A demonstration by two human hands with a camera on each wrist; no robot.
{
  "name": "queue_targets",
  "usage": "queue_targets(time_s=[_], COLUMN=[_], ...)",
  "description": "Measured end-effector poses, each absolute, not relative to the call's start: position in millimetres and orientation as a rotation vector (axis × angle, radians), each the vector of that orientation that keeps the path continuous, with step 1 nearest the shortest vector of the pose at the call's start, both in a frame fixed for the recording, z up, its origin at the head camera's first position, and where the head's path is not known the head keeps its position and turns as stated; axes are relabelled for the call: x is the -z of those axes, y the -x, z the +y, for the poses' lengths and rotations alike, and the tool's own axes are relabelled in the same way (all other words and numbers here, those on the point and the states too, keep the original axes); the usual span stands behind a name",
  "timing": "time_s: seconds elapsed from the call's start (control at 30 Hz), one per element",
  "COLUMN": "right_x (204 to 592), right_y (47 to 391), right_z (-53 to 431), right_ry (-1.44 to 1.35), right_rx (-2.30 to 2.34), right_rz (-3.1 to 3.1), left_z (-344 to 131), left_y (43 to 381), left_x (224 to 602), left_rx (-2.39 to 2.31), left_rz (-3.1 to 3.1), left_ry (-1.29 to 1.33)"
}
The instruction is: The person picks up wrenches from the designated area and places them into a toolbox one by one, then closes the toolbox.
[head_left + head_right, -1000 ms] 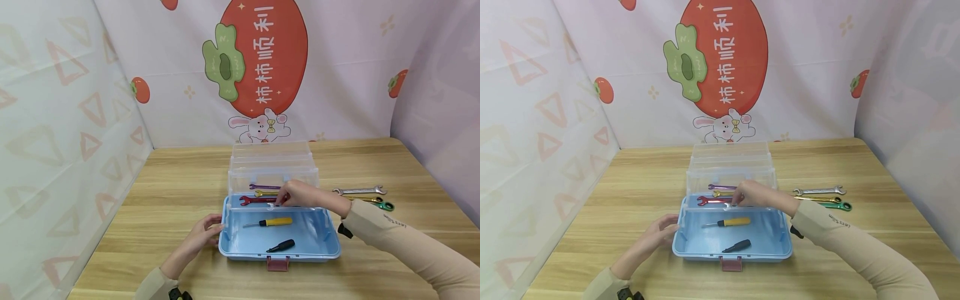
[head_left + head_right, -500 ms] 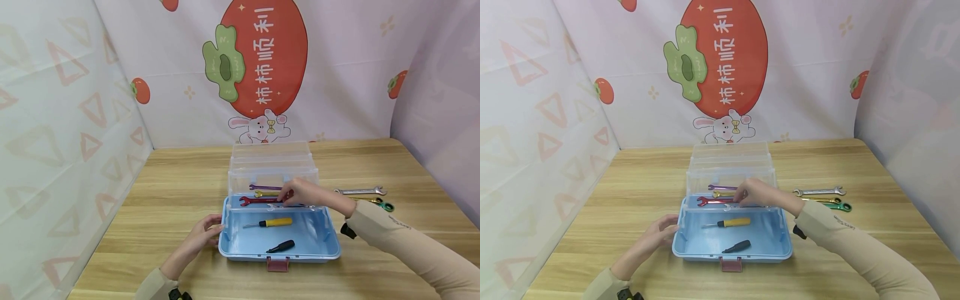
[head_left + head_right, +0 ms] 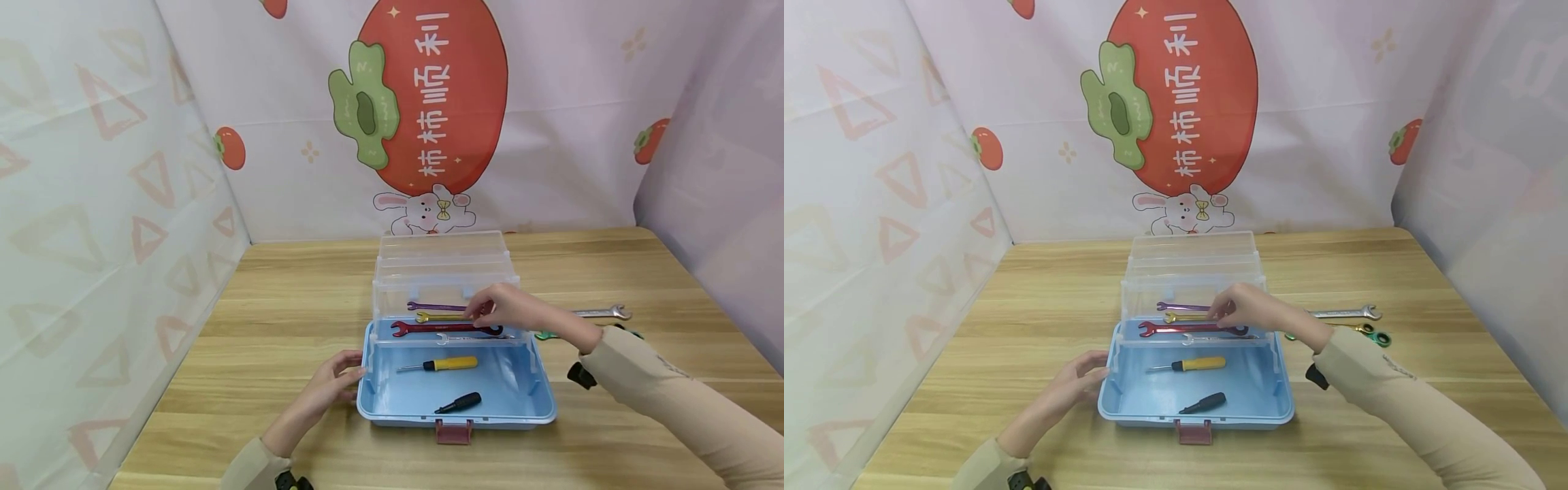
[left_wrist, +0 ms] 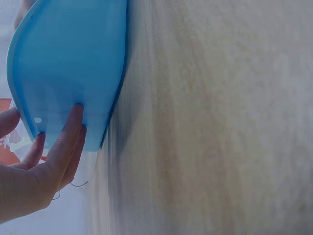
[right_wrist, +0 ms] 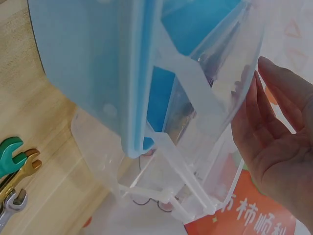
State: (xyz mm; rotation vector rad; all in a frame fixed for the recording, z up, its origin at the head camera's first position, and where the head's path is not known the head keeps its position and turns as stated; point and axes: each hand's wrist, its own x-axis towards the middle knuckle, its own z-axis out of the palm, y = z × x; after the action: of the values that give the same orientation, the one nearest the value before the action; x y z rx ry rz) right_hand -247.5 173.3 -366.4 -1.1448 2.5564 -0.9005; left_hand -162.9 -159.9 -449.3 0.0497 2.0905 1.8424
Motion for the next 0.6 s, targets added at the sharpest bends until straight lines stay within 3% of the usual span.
queue_targets(time_s=[0.6], right_x=[335.9], right_y=[195.7], right_z=[190.7], right_ry=[0.967], right_rx=[0.960], right_rz=[2.600], left_z=[-177.3], left_y=[122.2], left_x=[422.9], left_rx=[-1.813], left_rz=[2.040], left_ry=[-0.042])
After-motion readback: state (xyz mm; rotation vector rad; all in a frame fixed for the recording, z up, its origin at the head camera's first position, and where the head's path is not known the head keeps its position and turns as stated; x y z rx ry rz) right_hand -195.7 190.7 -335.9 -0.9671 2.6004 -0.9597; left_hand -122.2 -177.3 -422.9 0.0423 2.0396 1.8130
